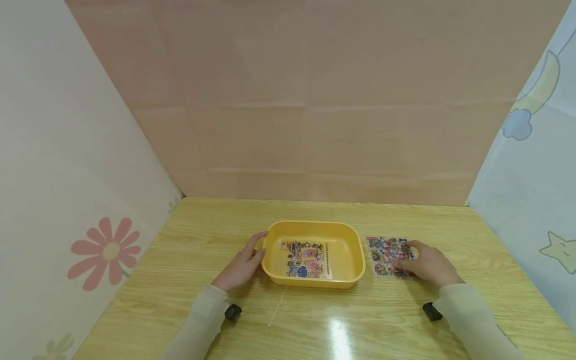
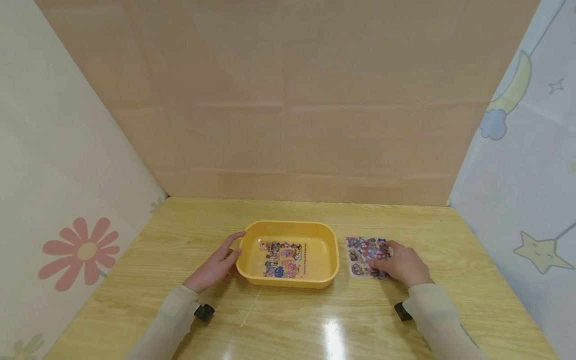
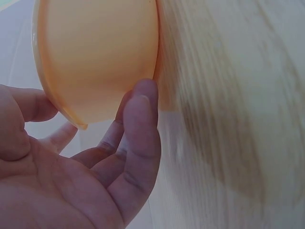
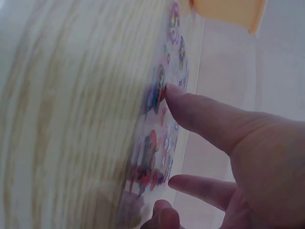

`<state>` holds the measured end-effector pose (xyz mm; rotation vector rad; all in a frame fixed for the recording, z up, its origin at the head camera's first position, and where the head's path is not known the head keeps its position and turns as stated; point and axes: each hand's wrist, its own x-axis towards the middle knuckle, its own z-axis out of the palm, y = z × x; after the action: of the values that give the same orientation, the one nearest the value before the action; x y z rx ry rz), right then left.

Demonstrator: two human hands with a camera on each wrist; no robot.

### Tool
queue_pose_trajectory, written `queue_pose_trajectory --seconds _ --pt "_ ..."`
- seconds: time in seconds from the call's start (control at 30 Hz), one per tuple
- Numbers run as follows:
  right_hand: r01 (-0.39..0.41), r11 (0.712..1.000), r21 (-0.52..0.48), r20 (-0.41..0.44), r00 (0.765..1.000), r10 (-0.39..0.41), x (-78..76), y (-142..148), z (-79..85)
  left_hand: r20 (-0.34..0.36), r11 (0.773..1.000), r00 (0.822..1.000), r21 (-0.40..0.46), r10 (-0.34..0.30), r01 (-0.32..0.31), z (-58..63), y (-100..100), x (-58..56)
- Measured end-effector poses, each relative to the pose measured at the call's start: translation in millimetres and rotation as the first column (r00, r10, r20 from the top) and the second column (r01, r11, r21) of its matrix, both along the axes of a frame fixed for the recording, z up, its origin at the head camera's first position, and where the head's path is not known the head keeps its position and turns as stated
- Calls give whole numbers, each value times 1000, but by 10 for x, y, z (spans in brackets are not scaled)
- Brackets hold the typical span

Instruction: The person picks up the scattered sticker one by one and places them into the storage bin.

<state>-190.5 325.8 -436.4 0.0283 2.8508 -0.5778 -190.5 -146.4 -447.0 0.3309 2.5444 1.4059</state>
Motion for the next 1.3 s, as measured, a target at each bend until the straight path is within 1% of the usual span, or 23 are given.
queue_pose_trajectory --seconds 0.17,0.4,0.63,0.77,1.03,1.3 --pt "-13 1000 13 6 1000 13 6 -4 -25 -4 1000 1000 1 -5 5 7 -3 5" --pt "-16 999 40 3 1000 16 22 -23 -15 4 1000 1000 8 -11 11 2 -4 -4" --pt "-2 998 68 17 1000 1 30 -12 -30 8 1000 1000 3 1 -1 -1 2 -13" --pt "-6 997 79 9 1000 5 33 -12 -34 14 1000 1000 -3 4 -4 3 3 -3" --pt "8 998 65 11 1000 -9 45 -30 -40 14 1000 1000 -3 8 -8 11 5 6" --pt "1 998 70 2 1000 -1 53 -34 -27 22 1000 1000 -8 14 -14 10 8 11"
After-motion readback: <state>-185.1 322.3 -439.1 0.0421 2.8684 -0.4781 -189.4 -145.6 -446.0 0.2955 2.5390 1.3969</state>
